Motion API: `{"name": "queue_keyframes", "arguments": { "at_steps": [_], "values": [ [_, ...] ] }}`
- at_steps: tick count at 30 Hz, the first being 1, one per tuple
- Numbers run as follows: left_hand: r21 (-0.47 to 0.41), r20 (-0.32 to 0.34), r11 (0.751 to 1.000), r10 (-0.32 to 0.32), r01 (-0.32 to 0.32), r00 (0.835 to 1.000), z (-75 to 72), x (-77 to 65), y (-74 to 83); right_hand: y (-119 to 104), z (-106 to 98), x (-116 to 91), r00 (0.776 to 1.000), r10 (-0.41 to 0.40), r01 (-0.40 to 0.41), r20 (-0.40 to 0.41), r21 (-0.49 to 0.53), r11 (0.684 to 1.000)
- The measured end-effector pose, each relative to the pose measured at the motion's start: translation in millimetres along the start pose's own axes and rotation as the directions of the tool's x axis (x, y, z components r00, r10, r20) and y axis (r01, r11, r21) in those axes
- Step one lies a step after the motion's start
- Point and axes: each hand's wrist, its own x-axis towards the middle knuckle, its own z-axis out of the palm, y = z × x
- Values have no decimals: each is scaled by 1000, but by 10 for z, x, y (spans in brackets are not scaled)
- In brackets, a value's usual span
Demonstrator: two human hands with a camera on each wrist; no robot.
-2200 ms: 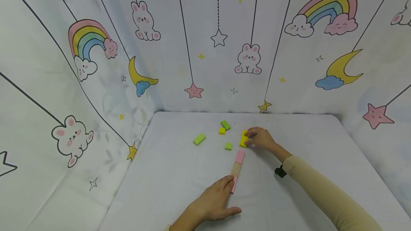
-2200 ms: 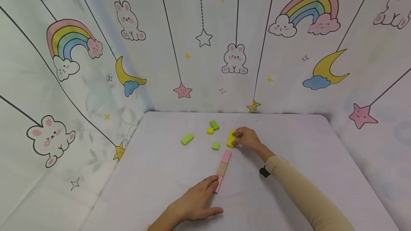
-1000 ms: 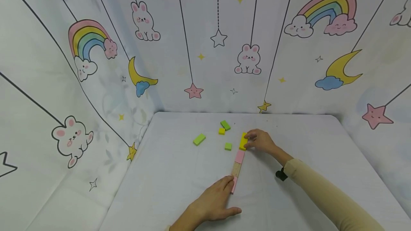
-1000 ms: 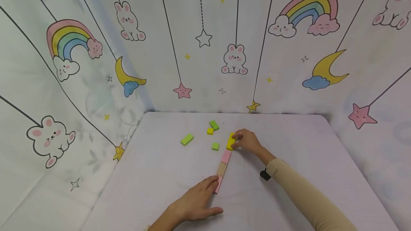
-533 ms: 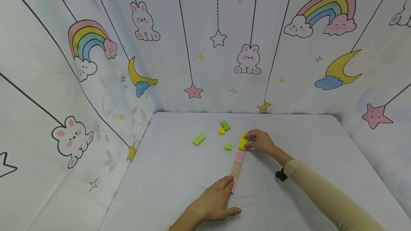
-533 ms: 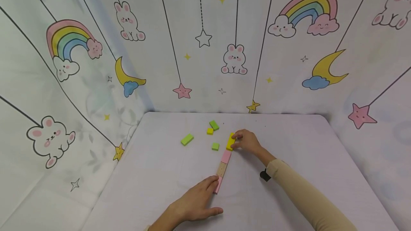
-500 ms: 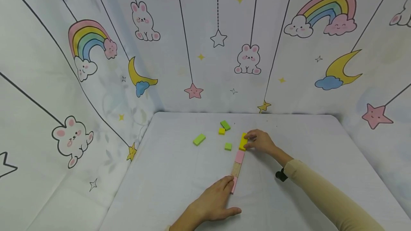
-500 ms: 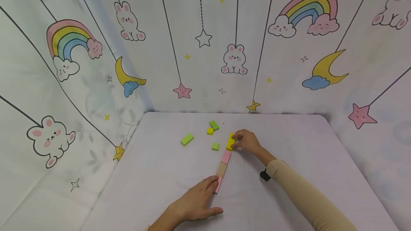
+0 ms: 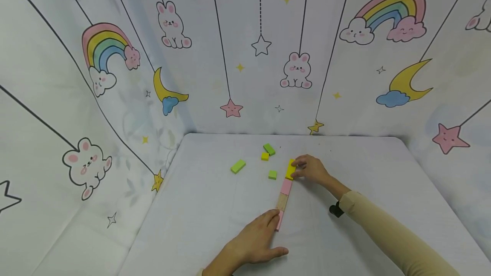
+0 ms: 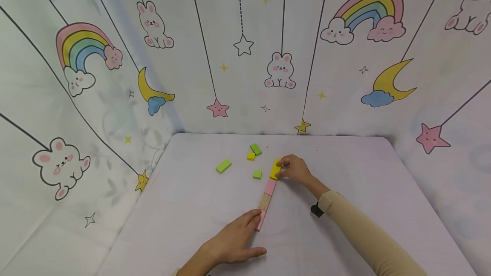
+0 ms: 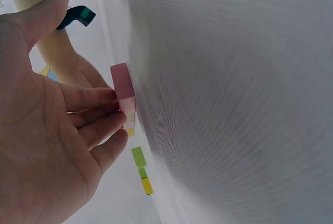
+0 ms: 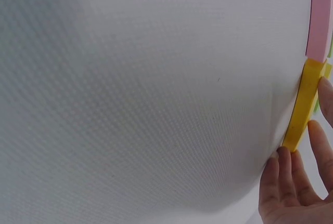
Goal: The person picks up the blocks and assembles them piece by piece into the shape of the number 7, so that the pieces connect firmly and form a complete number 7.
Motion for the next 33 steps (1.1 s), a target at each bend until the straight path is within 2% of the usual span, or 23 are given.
{"name": "queue_keyframes", "arguments": {
  "at_steps": [13,33],
  "values": [
    [-1,9,1000,-6,6,1000,49,-1,-24,16,26,-3,1000,-1,1,-4,0,1000],
    [-24,35,999,-23,24,999,28,12,-19,2,18,-11,1000,-3,3,8,12,1000]
  ]
}}
